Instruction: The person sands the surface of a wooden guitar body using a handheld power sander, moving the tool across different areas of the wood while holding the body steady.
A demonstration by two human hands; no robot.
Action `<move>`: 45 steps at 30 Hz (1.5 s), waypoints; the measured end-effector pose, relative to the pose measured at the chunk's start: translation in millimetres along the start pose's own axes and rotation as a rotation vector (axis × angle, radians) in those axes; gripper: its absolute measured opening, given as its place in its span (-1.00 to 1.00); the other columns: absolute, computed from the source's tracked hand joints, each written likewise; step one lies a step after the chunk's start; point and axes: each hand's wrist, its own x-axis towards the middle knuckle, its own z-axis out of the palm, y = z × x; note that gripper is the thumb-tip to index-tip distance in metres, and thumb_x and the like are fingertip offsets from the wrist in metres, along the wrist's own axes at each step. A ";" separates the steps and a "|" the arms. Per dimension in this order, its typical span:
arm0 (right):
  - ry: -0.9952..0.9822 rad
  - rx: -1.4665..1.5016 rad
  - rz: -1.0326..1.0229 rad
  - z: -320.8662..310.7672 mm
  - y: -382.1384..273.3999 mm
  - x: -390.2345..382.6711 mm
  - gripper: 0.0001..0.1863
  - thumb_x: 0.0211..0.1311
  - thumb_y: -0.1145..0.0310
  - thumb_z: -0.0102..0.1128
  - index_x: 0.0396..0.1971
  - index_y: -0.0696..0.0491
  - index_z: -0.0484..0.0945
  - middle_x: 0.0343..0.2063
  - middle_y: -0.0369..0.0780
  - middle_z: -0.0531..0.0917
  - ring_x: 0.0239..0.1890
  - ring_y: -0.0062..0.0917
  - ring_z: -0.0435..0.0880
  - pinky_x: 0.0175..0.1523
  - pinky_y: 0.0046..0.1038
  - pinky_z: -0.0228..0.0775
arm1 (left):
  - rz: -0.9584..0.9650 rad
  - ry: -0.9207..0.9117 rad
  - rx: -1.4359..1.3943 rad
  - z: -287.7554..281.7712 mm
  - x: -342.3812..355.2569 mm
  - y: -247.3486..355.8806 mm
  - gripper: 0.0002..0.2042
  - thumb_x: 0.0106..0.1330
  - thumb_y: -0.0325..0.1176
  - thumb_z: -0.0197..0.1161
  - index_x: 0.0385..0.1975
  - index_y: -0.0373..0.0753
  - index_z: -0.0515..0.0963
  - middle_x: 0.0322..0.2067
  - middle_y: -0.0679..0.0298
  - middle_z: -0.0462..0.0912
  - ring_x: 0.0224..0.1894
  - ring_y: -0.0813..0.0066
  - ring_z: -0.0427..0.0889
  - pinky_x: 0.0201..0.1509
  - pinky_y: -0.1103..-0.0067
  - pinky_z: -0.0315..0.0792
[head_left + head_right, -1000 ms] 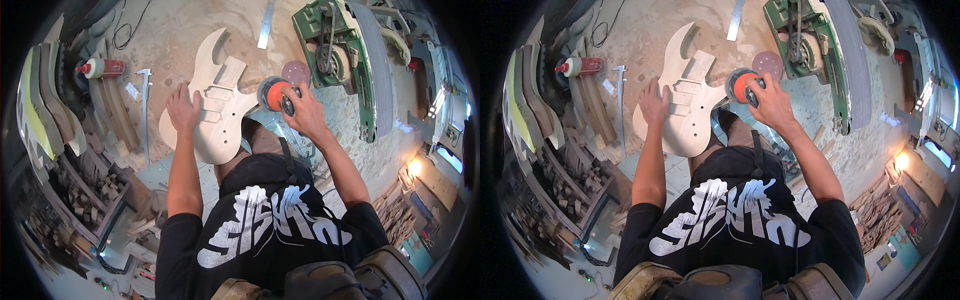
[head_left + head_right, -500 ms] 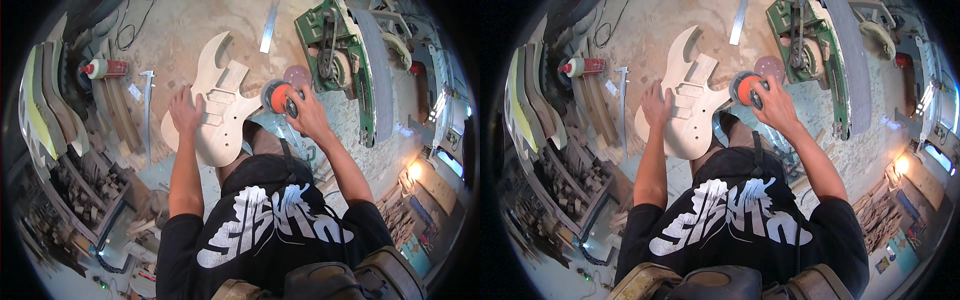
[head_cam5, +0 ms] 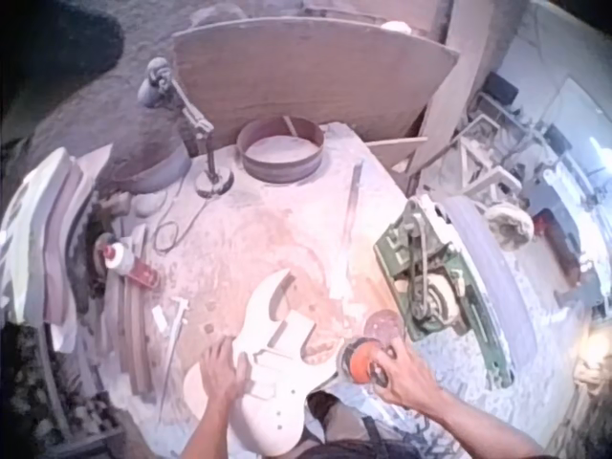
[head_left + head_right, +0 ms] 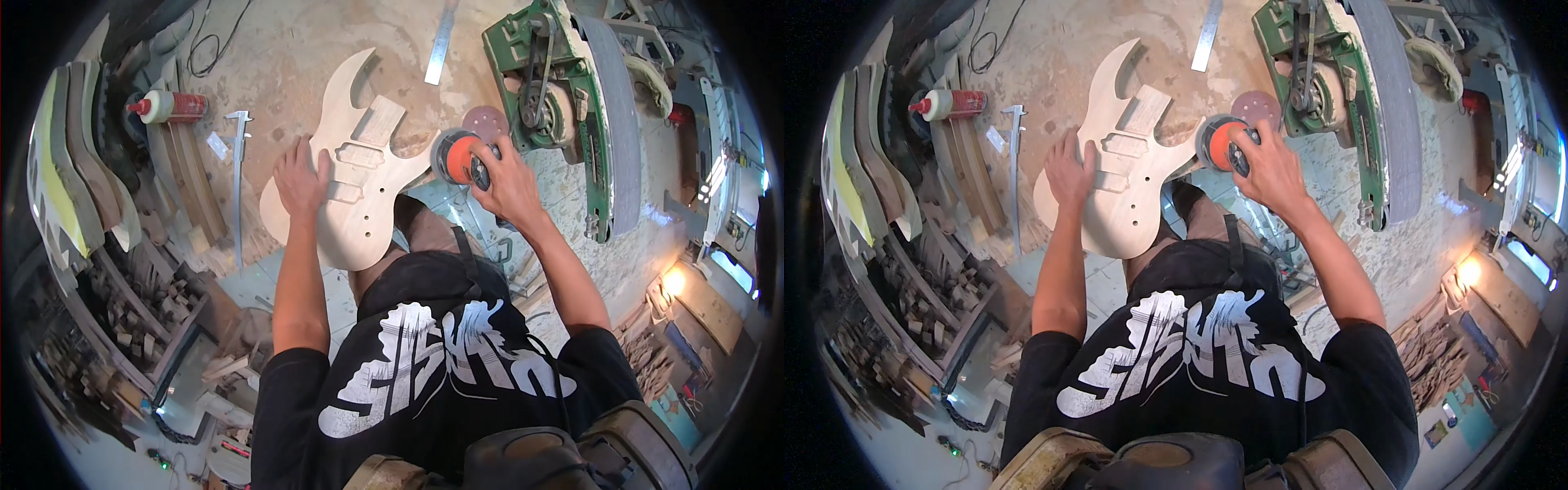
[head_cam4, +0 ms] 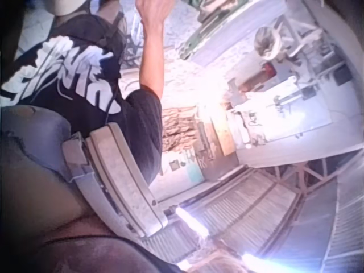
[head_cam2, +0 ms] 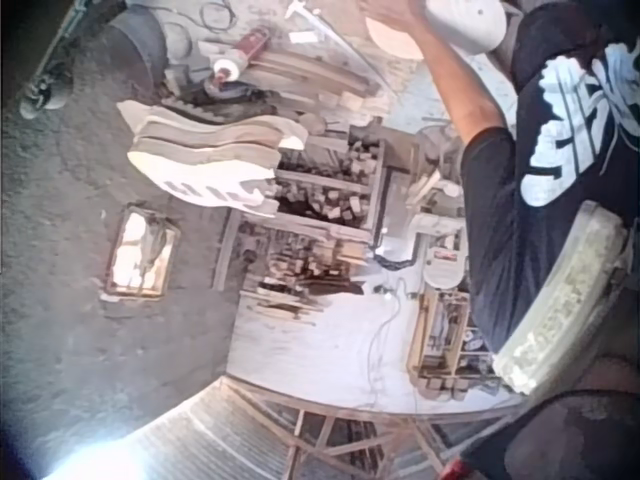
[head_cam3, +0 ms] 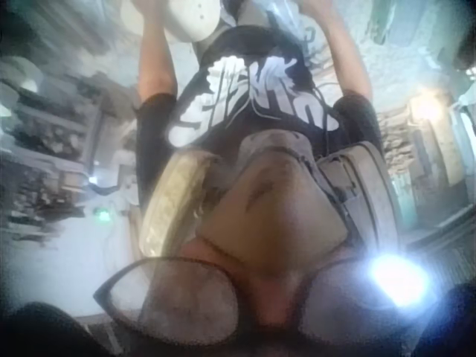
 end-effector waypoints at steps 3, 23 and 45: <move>0.044 -0.004 -0.005 0.4 2.1 14.4 -0.31 -0.04 0.38 0.56 0.18 -0.13 0.50 0.02 -0.06 0.47 0.02 0.03 0.65 -0.08 0.00 0.63 | 0.001 -0.019 -0.014 -1.1 3.0 0.8 -0.47 0.43 0.00 0.23 0.32 -0.11 0.58 0.27 0.11 0.64 0.24 0.01 0.57 0.39 0.18 0.35; 0.041 0.043 -0.024 4.8 -10.9 -30.3 -0.29 -0.12 0.41 0.58 0.15 -0.19 0.55 0.05 -0.09 0.52 0.03 -0.04 0.67 -0.14 -0.07 0.68 | -0.008 -0.008 -0.013 -2.7 1.2 1.2 -0.49 0.41 -0.01 0.26 0.28 -0.13 0.61 0.27 0.12 0.65 0.25 0.02 0.56 0.40 0.17 0.34; -0.052 -0.022 -0.116 14.7 -55.4 -7.3 -0.35 -0.07 0.43 0.53 0.11 -0.15 0.51 0.04 -0.06 0.45 0.00 -0.04 0.62 -0.20 -0.07 0.70 | 0.006 0.037 -0.015 -2.7 2.2 3.8 -0.49 0.41 -0.02 0.28 0.26 -0.14 0.62 0.25 0.10 0.67 0.24 0.02 0.57 0.40 0.18 0.35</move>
